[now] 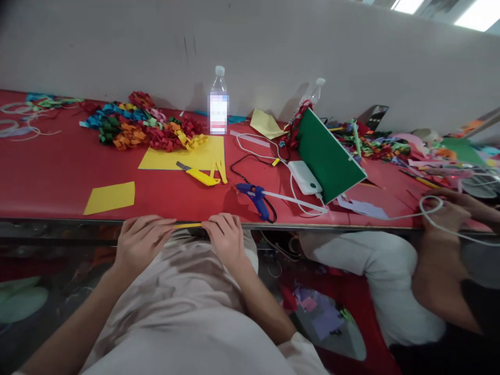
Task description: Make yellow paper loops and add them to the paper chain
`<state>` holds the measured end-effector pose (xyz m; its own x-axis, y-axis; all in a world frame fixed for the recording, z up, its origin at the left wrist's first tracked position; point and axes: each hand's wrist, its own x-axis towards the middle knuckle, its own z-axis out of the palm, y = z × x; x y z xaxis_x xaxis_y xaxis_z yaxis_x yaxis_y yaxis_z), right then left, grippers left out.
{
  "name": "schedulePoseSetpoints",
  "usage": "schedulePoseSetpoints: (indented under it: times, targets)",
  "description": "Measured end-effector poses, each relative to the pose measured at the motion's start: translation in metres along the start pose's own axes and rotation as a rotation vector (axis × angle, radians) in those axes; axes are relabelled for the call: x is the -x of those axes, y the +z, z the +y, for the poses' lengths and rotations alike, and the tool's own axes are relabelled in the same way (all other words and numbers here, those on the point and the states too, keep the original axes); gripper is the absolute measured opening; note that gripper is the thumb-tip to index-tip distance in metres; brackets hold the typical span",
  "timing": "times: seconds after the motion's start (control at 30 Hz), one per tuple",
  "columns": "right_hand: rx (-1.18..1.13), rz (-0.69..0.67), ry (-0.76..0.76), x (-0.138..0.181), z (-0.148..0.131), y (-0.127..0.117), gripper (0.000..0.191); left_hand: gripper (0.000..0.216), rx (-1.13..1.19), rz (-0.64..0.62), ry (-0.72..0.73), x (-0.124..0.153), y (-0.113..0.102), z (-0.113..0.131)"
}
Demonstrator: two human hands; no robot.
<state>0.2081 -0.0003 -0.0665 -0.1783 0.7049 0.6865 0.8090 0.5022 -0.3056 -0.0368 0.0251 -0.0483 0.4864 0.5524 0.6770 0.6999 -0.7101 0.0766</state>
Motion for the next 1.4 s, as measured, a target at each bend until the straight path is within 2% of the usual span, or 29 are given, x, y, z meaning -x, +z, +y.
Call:
schedulePoseSetpoints:
  times: [0.1,0.2,0.27,0.33,0.4,0.47,0.5,0.57,0.67,0.77,0.83,0.9,0.93,0.97,1.03,1.1,1.13,1.17,1.27,1.33,1.4]
  targets:
    - [-0.174,-0.004,0.013,-0.007,-0.003,-0.006,0.01,0.008,0.329,0.057,-0.175,0.003,-0.006,0.005]
    - [-0.419,0.013,0.144,-0.017,-0.01,-0.007,0.004,0.007,0.578,0.103,-0.307,0.001,-0.01,0.003]
    - [-0.547,0.014,0.251,-0.021,-0.015,-0.009,0.01,0.008,0.65,0.115,-0.367,-0.001,-0.013,-0.003]
    - [-0.578,-0.003,0.285,-0.025,-0.017,-0.012,0.012,0.011,0.627,0.127,-0.447,-0.002,-0.017,-0.013]
    - [-0.491,0.014,0.269,-0.03,-0.016,-0.016,0.012,0.016,0.525,0.176,-0.575,-0.002,-0.021,-0.026]
    - [-0.308,0.103,0.244,-0.041,-0.01,-0.018,0.012,0.025,0.353,0.239,-0.657,0.0,-0.023,-0.042]
    - [-0.195,0.157,0.237,-0.049,-0.006,-0.018,0.013,0.03,0.23,0.224,-0.629,0.002,-0.023,-0.05]
    - [0.038,0.226,0.254,-0.072,0.005,-0.013,0.015,0.037,-0.018,0.082,-0.502,0.008,-0.022,-0.062]
    - [0.324,0.144,0.465,-0.112,0.02,0.004,0.02,0.057,-0.145,-0.106,-0.383,0.022,-0.021,-0.071]
    - [0.406,-0.013,0.583,-0.135,0.023,0.016,0.027,0.053,-0.154,-0.145,-0.337,0.037,-0.031,-0.074]
    - [0.313,-0.015,0.524,-0.132,0.015,0.016,0.032,0.045,-0.151,-0.099,-0.291,0.044,-0.043,-0.072]
    - [0.081,-0.015,0.368,-0.118,0.0,0.009,0.033,0.035,-0.115,0.03,-0.316,0.044,-0.053,-0.066]
    - [-0.08,-0.041,0.294,-0.109,-0.008,0.005,0.033,0.027,-0.074,0.099,-0.375,0.04,-0.056,-0.06]
    - [-0.261,-0.092,0.24,-0.101,-0.015,0.001,0.031,0.018,-0.032,0.239,-0.442,0.033,-0.056,-0.052]
    - [-0.603,-0.22,0.224,-0.087,-0.025,-0.004,0.035,0.019,0.125,0.323,-0.657,0.013,-0.048,-0.031]
    - [-0.831,-0.291,0.33,-0.078,-0.026,-0.003,0.04,0.028,0.561,0.273,-0.857,-0.011,-0.033,-0.01]
    - [-0.894,-0.293,0.413,-0.076,-0.024,0.0,0.036,0.031,0.738,0.2,-0.924,-0.022,-0.024,-0.002]
    - [-0.93,-0.28,0.499,-0.073,-0.02,0.003,0.032,0.032,0.831,0.149,-0.964,-0.031,-0.016,0.005]
    - [-0.984,-0.247,0.661,-0.068,-0.007,0.01,0.032,0.038,1.025,0.034,-1.014,-0.046,0.004,0.01]
    - [-0.996,-0.244,0.652,-0.065,0.0,0.011,0.03,0.044,1.071,-0.038,-1.034,-0.05,0.012,0.008]
    - [-0.97,-0.224,0.64,-0.062,0.004,0.01,0.028,0.046,1.004,-0.11,-1.018,-0.054,0.016,0.005]
